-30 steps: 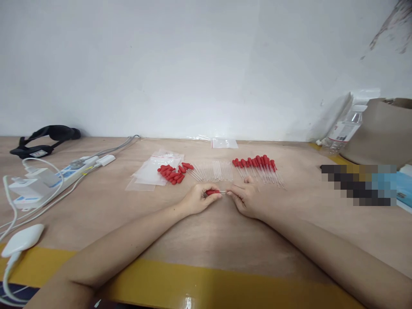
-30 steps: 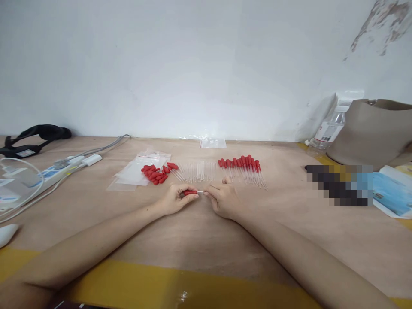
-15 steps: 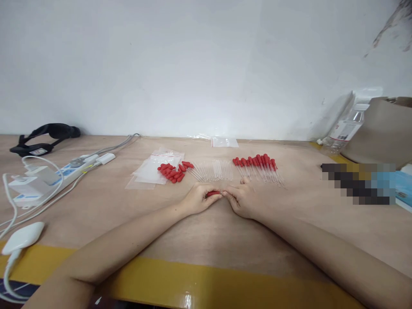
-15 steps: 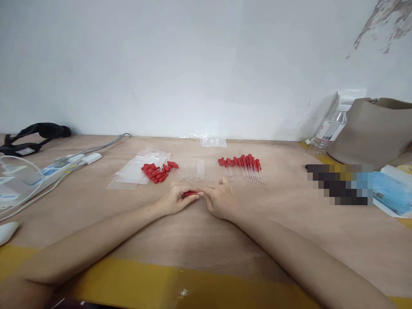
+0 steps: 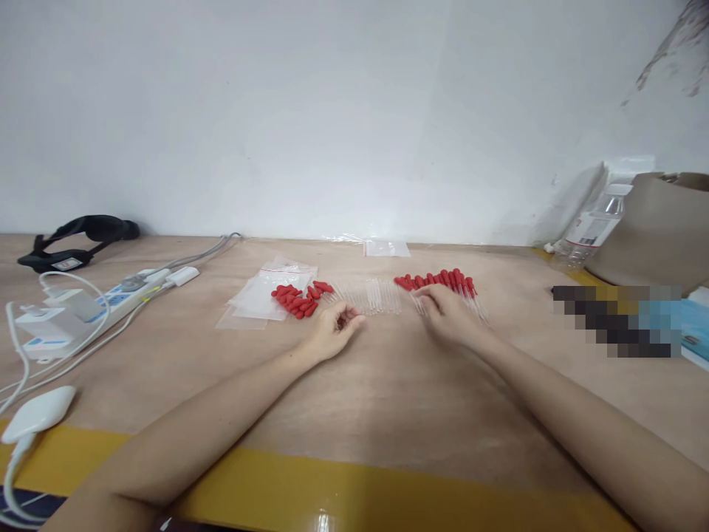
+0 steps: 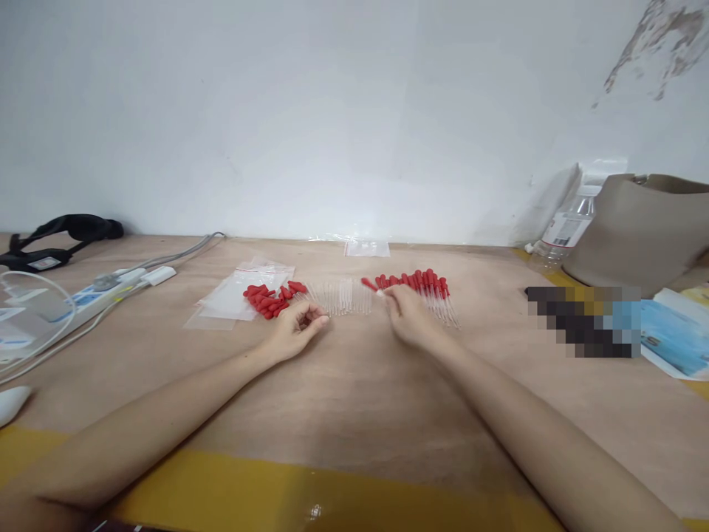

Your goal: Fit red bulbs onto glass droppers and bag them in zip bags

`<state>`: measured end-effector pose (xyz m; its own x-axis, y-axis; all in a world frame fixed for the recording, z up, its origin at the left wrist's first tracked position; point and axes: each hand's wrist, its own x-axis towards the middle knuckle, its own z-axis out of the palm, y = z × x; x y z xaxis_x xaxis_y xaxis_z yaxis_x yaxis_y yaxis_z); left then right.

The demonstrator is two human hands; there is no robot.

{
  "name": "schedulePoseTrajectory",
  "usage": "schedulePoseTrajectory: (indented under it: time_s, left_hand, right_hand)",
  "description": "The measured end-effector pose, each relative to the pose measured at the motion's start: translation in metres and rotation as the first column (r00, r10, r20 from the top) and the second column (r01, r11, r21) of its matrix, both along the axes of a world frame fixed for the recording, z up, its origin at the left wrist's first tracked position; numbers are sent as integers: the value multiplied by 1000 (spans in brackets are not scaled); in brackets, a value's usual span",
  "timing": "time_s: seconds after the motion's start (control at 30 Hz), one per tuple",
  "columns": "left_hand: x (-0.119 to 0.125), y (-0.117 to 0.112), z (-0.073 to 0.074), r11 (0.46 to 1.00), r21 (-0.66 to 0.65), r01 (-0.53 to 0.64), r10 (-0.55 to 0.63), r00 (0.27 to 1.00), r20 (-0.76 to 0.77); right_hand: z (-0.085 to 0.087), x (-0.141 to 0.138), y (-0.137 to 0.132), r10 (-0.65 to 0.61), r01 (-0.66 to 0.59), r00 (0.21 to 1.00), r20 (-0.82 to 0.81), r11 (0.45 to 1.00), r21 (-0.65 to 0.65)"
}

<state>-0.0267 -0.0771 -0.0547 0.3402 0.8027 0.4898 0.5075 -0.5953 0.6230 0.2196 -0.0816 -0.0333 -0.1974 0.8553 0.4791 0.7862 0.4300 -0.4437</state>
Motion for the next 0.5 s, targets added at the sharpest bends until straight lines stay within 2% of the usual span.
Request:
schedulePoseTrajectory:
  time_s: [0.1,0.23,0.33,0.5]
  left_hand:
    - [-1,4,-1,1000,-14,-13,12,998,-56]
    - [1,5,1,998,-49,37,-41,995,-88]
    - [1,5,2,995,-89,44,-50,997,-61]
    - [-2,5,0,966,-218,141,-133,990,49]
  right_hand:
    - [4,21,18,-277,277,960,38,961,-16]
    - [11,28,29,-519,545,828,211,834,-85]
    - [13,19,34,-575,620,773,267,775,-124]
    - [6,1,44,-565,632,752,340,764,-131]
